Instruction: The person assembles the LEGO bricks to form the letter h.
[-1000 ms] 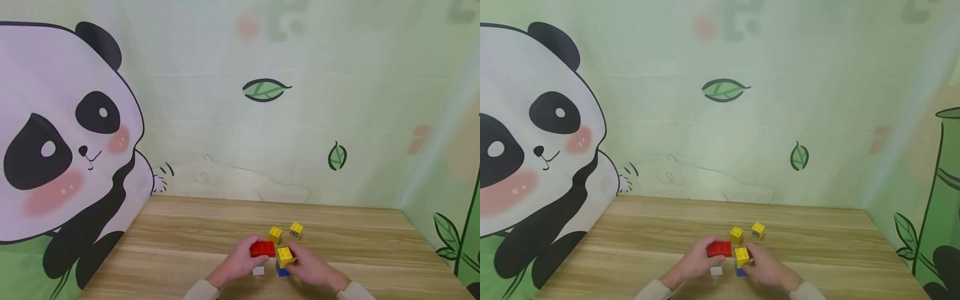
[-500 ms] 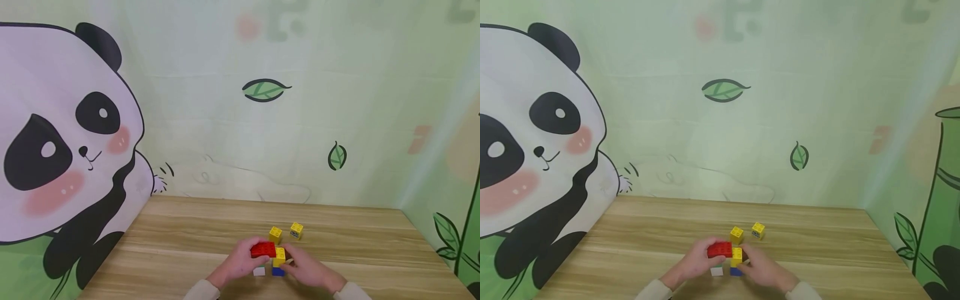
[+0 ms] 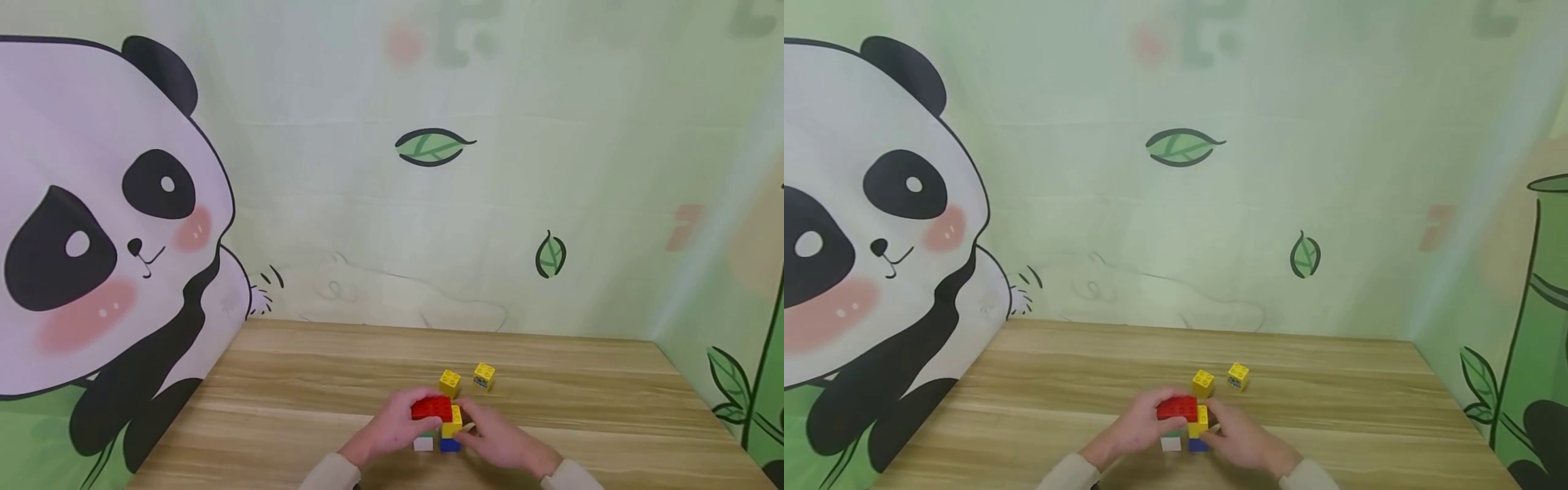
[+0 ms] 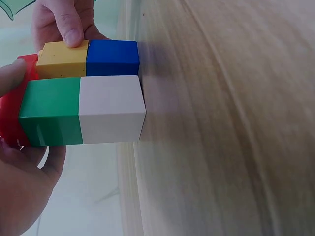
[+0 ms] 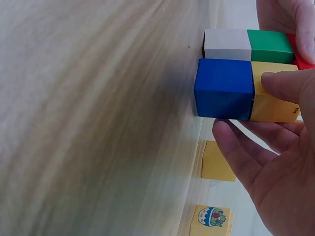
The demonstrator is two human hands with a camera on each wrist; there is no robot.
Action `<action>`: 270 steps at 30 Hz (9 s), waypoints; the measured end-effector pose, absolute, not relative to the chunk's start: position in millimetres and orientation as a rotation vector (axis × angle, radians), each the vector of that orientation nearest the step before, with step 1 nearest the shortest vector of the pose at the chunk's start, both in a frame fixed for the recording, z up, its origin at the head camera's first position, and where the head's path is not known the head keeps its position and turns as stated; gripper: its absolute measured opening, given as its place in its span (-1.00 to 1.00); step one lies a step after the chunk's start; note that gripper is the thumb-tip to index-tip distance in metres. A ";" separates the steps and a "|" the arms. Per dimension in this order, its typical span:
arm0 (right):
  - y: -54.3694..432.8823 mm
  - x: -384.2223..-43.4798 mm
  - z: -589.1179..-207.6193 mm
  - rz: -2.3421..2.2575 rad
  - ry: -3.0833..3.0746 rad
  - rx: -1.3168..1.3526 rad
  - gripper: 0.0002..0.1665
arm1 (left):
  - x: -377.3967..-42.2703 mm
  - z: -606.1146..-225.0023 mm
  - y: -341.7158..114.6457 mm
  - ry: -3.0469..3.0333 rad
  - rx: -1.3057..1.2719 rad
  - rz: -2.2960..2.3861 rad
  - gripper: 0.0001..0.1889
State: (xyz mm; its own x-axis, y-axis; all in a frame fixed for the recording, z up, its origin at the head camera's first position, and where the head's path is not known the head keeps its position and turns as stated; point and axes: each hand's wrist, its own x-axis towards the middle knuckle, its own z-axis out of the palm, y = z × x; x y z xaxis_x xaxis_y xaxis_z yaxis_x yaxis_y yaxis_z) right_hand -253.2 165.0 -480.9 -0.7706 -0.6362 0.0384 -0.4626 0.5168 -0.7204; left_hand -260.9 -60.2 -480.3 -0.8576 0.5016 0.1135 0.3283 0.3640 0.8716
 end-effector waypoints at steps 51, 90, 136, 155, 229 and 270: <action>168.7 -256.8 -483.3 -1.088 2.511 -0.943 -0.56 | -252.6 -465.8 -50.2 2.595 0.796 1.399 -0.66; 170.1 -262.4 -483.0 -1.203 2.445 -0.850 -0.51 | -257.9 -465.9 -50.0 2.517 0.617 1.434 -0.68; 183.7 -261.9 -484.2 -1.115 2.604 -0.833 -0.56 | -261.7 -484.2 -82.5 2.422 0.620 1.565 -0.75; 205.0 -292.7 -478.9 -1.104 3.110 -0.625 -0.56 | -260.7 -482.7 -80.6 2.418 0.583 1.578 -0.74; 207.6 -302.4 -480.9 -1.146 2.960 -0.483 -0.52 | -261.7 -483.4 -81.0 2.427 0.505 1.536 -0.71; 155.6 -251.3 -426.7 -1.201 2.770 -0.927 -0.51 | -259.1 -483.8 -79.6 2.454 0.550 1.532 -0.73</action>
